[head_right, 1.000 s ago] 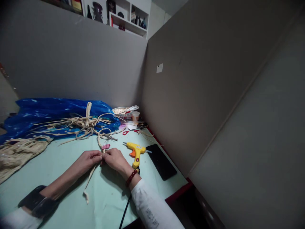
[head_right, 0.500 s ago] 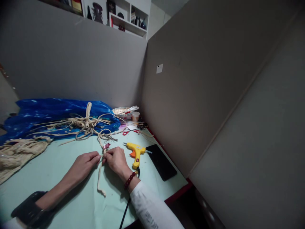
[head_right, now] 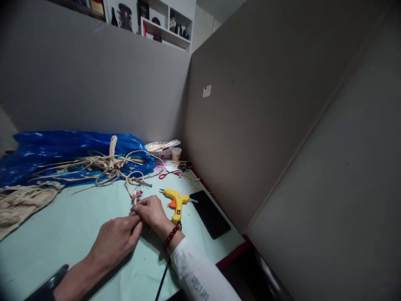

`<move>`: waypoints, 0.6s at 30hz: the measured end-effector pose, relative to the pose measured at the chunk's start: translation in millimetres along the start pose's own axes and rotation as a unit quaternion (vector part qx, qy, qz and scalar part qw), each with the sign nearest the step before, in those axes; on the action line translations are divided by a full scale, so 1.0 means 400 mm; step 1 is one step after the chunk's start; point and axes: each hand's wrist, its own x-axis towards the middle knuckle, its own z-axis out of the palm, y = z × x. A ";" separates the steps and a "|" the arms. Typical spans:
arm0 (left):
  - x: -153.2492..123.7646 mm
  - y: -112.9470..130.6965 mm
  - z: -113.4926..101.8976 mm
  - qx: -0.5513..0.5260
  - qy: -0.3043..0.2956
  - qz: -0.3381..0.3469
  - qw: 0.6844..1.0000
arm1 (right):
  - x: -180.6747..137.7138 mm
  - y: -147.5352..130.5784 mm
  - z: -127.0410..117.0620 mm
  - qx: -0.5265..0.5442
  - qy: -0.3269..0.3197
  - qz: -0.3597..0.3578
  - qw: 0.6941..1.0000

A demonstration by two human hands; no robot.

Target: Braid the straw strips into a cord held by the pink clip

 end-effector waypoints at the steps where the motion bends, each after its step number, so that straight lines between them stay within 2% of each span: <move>1: 0.002 -0.006 -0.007 -0.017 0.012 -0.010 1.000 | 0.001 0.001 0.000 0.009 0.000 0.006 1.000; 7: 0.061 -0.092 -0.042 -0.165 0.074 -0.089 0.979 | -0.004 -0.012 0.005 0.066 -0.024 0.032 0.997; 13: 0.106 -0.114 0.001 -0.355 -0.070 -0.059 0.930 | -0.022 -0.036 0.006 0.058 -0.069 0.031 0.995; 18: 0.105 -0.121 0.010 -0.412 -0.119 -0.069 0.901 | -0.026 -0.048 -0.005 -0.042 -0.086 0.014 0.995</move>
